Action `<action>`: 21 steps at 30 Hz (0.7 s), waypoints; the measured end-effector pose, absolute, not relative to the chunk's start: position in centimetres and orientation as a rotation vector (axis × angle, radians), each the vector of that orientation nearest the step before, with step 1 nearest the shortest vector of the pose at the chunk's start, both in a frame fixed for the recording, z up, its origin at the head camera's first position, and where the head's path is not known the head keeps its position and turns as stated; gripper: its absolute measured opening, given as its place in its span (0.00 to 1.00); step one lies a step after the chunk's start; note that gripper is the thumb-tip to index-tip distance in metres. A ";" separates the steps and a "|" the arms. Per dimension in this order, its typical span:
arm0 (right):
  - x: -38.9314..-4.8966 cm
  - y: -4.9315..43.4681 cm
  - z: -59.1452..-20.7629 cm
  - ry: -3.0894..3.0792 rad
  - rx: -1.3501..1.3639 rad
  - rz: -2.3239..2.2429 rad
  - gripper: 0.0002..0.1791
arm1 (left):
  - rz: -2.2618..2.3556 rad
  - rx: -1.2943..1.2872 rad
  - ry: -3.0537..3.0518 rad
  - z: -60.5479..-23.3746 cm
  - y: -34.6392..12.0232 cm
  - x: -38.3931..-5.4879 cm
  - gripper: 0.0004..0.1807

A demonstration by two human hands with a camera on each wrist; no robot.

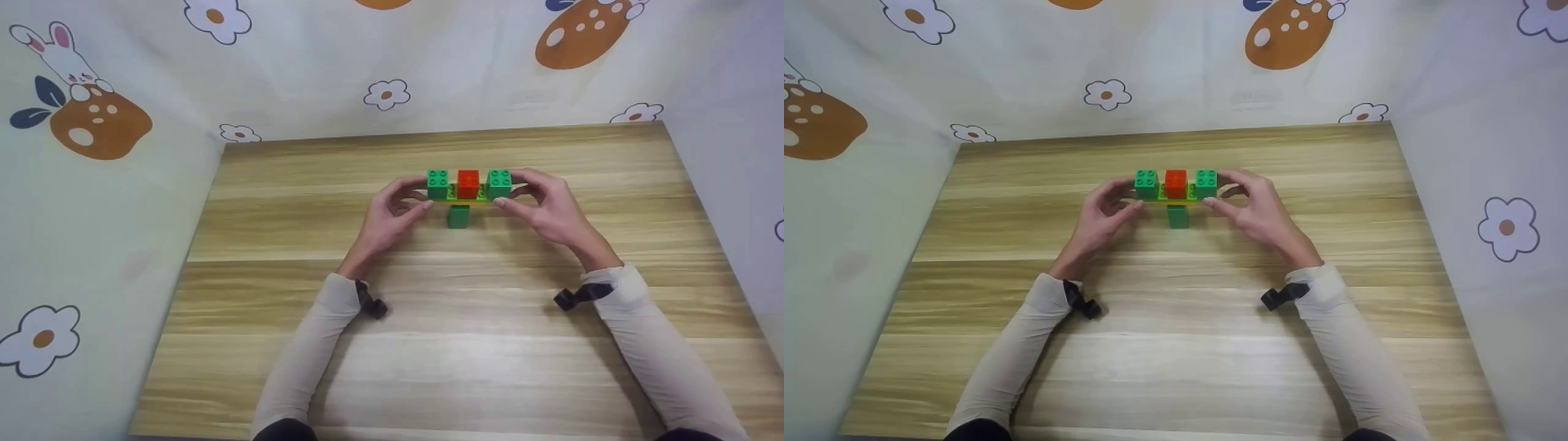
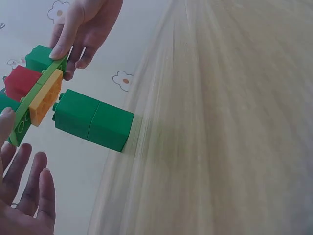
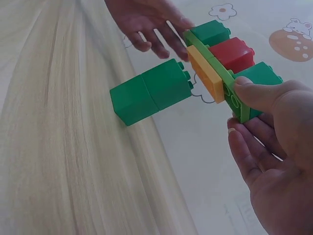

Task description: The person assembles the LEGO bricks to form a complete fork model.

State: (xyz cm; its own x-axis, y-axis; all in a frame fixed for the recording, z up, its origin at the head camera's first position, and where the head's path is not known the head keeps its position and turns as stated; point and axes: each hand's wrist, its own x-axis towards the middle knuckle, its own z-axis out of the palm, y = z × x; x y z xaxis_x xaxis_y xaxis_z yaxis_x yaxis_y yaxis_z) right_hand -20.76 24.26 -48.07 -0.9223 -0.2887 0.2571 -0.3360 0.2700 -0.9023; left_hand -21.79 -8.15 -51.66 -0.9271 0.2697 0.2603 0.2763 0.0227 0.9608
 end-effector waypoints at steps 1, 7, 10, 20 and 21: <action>-20.7 24.2 -48.1 -2.471 0.612 1.769 0.23 | -2.113 -0.601 -2.235 -51.7 -8.3 -21.8 0.24; -20.7 24.0 -48.3 -2.478 0.619 1.765 0.24 | -2.097 -0.587 -2.237 -52.0 -8.6 -21.7 0.22; -20.7 23.9 -48.5 -2.476 0.608 1.773 0.24 | -2.090 -0.578 -2.246 -52.1 -8.7 -21.7 0.22; -20.7 23.7 -49.0 -2.526 0.561 1.774 0.26 | -2.060 -0.587 -2.295 -52.4 -9.1 -21.8 0.20; -20.7 23.7 -48.9 -2.527 0.562 1.775 0.26 | -2.059 -0.593 -2.295 -52.5 -9.1 -21.9 0.20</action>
State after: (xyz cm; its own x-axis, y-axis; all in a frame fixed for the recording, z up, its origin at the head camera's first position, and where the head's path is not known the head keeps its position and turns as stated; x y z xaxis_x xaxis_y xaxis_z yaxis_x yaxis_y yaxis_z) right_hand -20.70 23.67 -48.91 -0.9358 -0.2867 0.2050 -0.2901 0.2960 -0.9101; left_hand -21.88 -9.15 -52.49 -0.9287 0.2749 0.2489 0.2772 0.0686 0.9584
